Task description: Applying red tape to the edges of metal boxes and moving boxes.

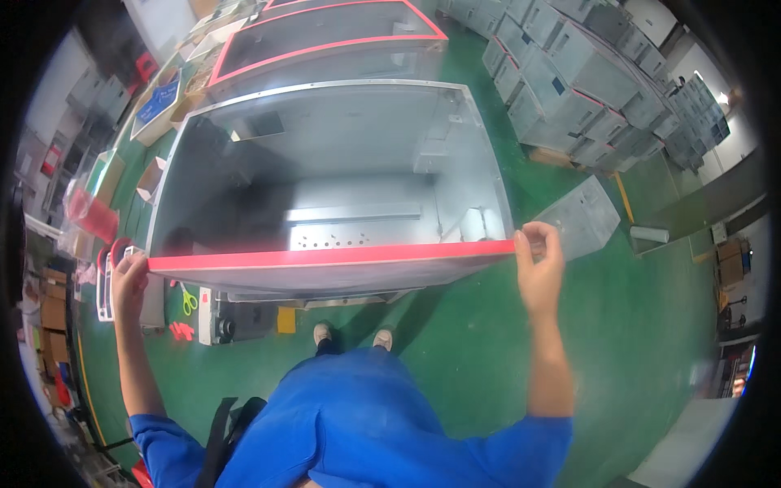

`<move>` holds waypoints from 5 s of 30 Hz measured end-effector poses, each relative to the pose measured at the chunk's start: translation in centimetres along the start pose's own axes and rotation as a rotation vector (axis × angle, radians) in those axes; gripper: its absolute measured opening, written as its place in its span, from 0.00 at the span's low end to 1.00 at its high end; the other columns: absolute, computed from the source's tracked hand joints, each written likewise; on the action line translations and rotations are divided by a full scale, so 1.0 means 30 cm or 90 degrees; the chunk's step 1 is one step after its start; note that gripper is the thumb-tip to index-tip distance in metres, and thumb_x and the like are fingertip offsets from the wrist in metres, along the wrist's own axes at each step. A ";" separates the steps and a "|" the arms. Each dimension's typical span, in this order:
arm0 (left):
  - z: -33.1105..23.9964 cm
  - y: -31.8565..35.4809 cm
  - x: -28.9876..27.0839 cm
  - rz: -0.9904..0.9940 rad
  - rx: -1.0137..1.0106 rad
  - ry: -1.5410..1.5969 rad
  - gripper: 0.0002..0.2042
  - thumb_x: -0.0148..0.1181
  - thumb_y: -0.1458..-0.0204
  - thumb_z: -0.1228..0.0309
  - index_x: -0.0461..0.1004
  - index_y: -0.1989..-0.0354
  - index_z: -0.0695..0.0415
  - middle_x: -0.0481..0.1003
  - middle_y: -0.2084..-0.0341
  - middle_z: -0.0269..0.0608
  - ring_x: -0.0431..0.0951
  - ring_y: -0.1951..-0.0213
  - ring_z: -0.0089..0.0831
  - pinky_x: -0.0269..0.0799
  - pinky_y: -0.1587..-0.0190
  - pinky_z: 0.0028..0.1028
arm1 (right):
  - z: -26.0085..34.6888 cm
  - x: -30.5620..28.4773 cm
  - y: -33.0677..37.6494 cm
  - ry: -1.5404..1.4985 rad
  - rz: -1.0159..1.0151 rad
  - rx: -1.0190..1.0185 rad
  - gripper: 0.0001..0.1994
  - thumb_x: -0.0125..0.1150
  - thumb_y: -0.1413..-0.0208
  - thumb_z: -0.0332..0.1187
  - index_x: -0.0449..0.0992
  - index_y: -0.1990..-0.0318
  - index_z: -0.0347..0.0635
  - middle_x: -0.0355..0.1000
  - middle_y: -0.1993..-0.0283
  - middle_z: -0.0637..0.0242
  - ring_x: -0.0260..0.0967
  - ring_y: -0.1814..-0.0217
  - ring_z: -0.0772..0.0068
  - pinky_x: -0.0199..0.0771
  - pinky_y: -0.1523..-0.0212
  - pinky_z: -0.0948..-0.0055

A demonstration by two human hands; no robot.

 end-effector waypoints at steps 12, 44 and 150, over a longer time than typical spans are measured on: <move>-0.017 0.024 0.027 -0.012 0.022 0.039 0.04 0.59 0.56 0.74 0.71 0.74 0.60 0.70 0.77 0.30 0.63 0.79 0.13 0.53 0.79 0.14 | 0.257 0.210 0.156 0.122 0.014 -0.428 0.12 0.56 0.56 0.25 0.69 0.61 0.38 0.67 0.56 0.57 0.64 0.52 0.56 0.60 0.51 0.64; -0.047 0.052 0.039 -0.073 -0.013 -0.023 0.06 0.62 0.61 0.72 0.73 0.78 0.60 0.73 0.80 0.34 0.67 0.80 0.19 0.61 0.76 0.18 | 0.308 0.408 0.268 0.267 0.071 -0.564 0.26 0.55 0.59 0.24 0.62 0.48 0.33 0.61 0.45 0.49 0.56 0.41 0.49 0.51 0.42 0.51; -0.209 -0.152 0.298 0.367 0.691 -0.278 0.20 0.44 0.51 0.56 0.73 0.77 0.63 0.62 0.91 0.36 0.63 0.82 0.32 0.61 0.65 0.36 | -0.061 0.070 0.162 0.041 -0.343 0.084 0.18 0.38 0.41 0.33 0.62 0.48 0.30 0.59 0.43 0.51 0.57 0.41 0.57 0.53 0.41 0.64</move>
Point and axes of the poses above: each hand's wrist, its own y-axis away from the middle knuckle, its own x-axis out of the palm, z = x × y, the point moved 5 cm from there along -y, towards the middle knuckle
